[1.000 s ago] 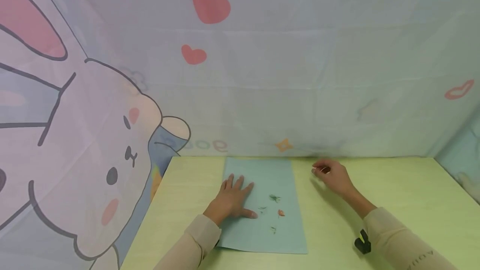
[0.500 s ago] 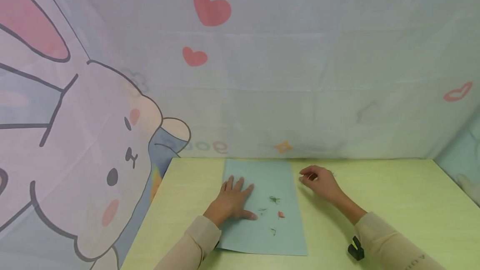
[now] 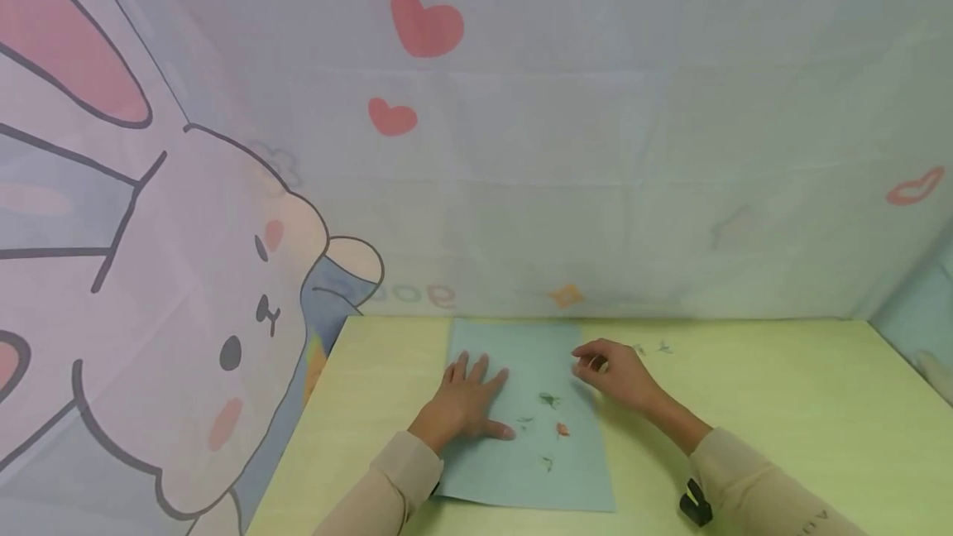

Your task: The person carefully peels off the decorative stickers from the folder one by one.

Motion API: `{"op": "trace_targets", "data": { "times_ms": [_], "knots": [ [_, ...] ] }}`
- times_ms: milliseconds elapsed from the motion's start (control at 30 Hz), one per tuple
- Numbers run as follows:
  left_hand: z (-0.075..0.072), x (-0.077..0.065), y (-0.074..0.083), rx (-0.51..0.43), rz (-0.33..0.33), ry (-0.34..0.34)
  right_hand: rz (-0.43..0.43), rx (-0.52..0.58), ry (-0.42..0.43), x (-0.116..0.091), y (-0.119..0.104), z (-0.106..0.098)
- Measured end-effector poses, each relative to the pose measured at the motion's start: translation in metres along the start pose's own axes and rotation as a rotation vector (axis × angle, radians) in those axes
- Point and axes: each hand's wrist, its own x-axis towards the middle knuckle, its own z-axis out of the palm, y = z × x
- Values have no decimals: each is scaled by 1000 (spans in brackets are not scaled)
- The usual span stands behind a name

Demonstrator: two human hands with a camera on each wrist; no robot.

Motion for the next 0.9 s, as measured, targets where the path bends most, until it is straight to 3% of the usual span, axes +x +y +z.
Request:
{"op": "trace_targets", "data": {
  "times_ms": [533,900],
  "knots": [
    [0,-1,1,3,-1,2,-57,-17,-55,0,-7,16],
    [1,1,1,10,-15,-4,-161,-52,-122,0,-15,30]
  ]
}}
